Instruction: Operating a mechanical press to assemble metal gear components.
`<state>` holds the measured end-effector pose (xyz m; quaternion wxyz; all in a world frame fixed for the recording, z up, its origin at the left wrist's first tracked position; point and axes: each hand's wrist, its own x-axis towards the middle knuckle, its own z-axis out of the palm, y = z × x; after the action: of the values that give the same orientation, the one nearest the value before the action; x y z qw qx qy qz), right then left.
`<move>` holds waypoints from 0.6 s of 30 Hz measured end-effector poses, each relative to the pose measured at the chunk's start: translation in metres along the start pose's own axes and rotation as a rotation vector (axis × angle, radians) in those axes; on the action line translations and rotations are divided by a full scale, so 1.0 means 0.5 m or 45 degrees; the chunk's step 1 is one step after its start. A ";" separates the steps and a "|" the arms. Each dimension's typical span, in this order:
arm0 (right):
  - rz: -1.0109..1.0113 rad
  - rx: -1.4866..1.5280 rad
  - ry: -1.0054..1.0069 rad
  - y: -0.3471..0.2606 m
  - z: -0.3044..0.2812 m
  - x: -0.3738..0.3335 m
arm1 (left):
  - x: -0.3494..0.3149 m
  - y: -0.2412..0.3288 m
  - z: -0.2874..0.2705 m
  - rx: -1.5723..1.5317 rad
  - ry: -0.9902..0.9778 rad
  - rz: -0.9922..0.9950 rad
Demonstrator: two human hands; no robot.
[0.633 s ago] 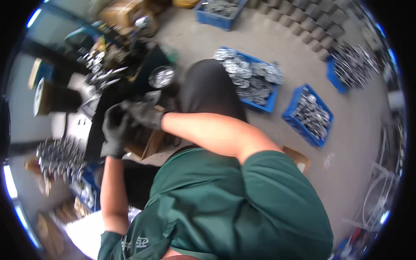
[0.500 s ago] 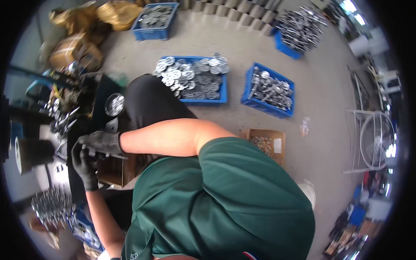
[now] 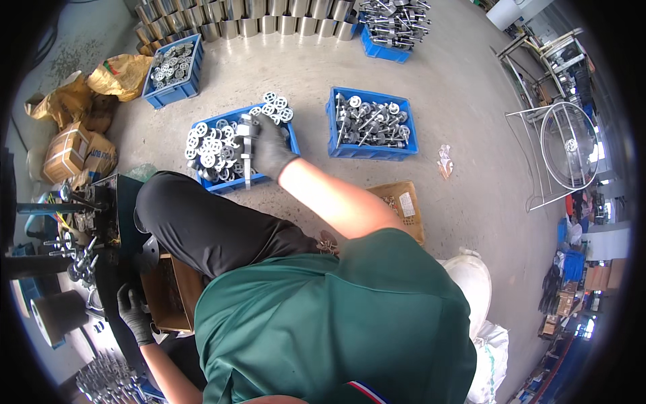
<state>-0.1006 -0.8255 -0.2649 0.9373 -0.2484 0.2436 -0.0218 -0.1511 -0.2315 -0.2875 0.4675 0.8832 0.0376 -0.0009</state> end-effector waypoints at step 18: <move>-0.704 0.194 0.918 -0.398 -0.626 0.093 | -0.090 -0.040 -0.096 0.237 -0.048 -0.161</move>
<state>-0.1901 -1.1494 -0.4280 0.7672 -0.2108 0.4766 -0.3739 -0.1989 -0.1837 -0.2753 0.3829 0.9185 0.0843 -0.0504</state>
